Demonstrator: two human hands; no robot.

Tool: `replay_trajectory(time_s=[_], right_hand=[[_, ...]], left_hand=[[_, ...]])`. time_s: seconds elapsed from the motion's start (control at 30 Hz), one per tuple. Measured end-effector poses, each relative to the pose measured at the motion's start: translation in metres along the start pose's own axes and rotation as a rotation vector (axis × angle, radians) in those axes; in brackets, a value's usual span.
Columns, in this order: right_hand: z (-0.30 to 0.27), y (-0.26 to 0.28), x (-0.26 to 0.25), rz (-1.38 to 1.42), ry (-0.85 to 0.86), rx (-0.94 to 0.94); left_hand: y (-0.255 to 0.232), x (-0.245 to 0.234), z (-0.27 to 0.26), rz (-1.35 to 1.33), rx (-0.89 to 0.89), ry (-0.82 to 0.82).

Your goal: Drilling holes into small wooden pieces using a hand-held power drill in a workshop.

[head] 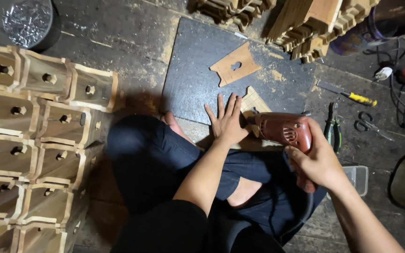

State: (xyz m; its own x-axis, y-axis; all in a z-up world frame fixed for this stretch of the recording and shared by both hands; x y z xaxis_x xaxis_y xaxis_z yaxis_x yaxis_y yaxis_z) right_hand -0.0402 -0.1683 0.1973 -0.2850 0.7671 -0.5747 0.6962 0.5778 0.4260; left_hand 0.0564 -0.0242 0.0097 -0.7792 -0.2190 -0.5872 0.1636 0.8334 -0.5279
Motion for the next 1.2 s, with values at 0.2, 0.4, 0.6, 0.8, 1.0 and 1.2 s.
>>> replay_trajectory(time_s=[0.2, 0.4, 0.6, 0.8, 1.0, 1.2], right_hand=[[-0.007, -0.039, -0.020, 0.141, -0.118, -0.256], [-0.059, -0.083, -0.044, 0.321, -0.301, -0.242], [-0.075, -0.122, -0.050, 0.473, -0.392, -0.211], [-0.076, -0.129, -0.043, 0.489, -0.384, -0.154], [-0.080, -0.138, -0.027, 0.723, -0.374, -0.076], [-0.069, -0.132, -0.017, 0.749, -0.309, -0.206]], left_hand=[[-0.006, -0.008, 0.003, 0.076, -0.029, 0.080], [-0.053, -0.002, 0.033, 0.705, 0.424, 0.242], [-0.040, 0.010, 0.056, 0.617, 0.258, -0.073], [-0.058, 0.003, 0.064, 0.596, 0.372, 0.189], [-0.036, 0.008, 0.067, 0.326, -0.030, -0.164], [-0.010, 0.002, 0.028, 0.078, -0.012, -0.165]])
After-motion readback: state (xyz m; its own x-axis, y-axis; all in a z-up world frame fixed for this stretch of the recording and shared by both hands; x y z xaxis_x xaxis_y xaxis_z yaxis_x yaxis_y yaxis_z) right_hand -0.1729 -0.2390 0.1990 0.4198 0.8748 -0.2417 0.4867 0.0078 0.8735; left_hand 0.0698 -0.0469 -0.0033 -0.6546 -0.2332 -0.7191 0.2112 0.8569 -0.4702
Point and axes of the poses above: each hand's wrist, its own z-axis towards the middle knuckle, its own x-axis out of the palm, y = z × x, the point moved 7 cm from there along z, towards the middle knuckle, and after that the axes turned 14 degrees about y, right-handed, at the moved point
